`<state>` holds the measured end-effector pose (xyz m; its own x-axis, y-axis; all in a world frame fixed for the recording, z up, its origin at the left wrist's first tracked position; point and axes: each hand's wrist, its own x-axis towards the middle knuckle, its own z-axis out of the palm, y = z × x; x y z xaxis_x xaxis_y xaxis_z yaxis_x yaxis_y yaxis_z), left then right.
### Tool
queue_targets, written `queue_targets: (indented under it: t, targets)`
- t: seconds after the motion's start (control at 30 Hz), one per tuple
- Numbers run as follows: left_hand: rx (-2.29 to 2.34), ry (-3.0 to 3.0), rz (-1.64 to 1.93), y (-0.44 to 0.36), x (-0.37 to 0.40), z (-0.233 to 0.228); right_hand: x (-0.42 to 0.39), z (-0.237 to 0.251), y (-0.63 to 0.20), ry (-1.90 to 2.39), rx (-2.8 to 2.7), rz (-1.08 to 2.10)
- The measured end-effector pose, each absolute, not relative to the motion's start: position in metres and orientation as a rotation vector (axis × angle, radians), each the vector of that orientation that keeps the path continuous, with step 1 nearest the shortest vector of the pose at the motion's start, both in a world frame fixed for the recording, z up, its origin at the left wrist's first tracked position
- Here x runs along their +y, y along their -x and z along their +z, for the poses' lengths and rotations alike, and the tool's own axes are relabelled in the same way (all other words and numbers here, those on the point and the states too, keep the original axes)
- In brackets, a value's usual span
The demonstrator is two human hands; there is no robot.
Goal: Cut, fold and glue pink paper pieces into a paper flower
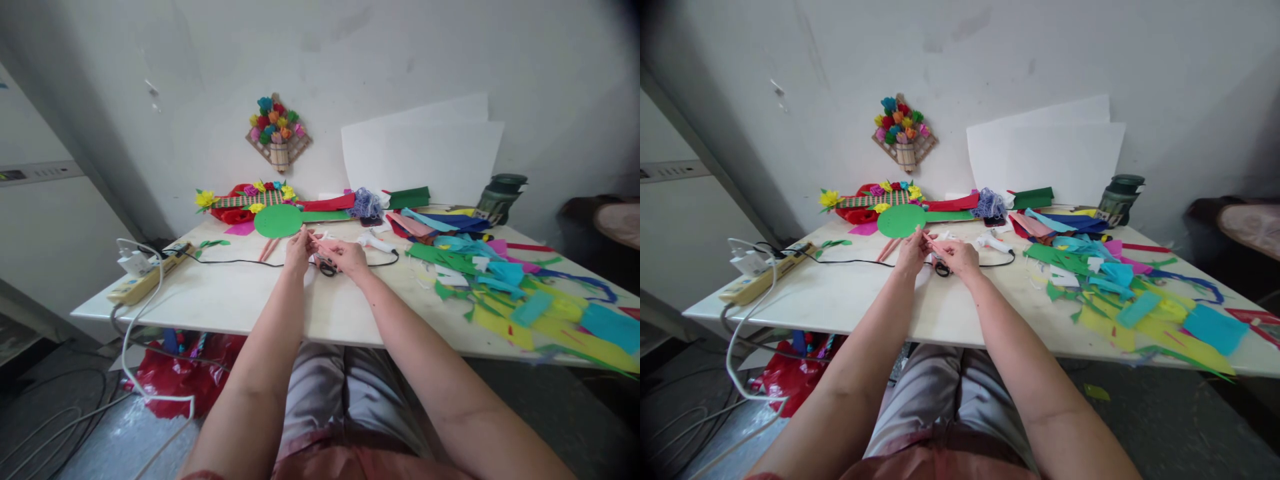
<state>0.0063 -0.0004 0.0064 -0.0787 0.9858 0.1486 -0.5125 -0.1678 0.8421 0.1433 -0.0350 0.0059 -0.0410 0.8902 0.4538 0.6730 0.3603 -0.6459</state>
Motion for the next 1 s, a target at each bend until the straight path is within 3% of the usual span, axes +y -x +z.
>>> queue_targets:
  t: [0.2, 0.6, 1.0]
  targets:
    - [0.699, -0.899, 1.557, -0.005, 0.001, 0.005, -0.036, 0.006, -0.145, 1.364, -1.773, 0.383]
    - [0.744, -0.925, 1.564, -0.005, 0.003, 0.003, -0.032, 0.007, -0.147, 1.119, -1.505, 0.978]
    - [0.750, -0.969, 1.489, -0.007, 0.002, 0.001, -0.029, 0.006, -0.144, 1.198, -1.467, 0.957]
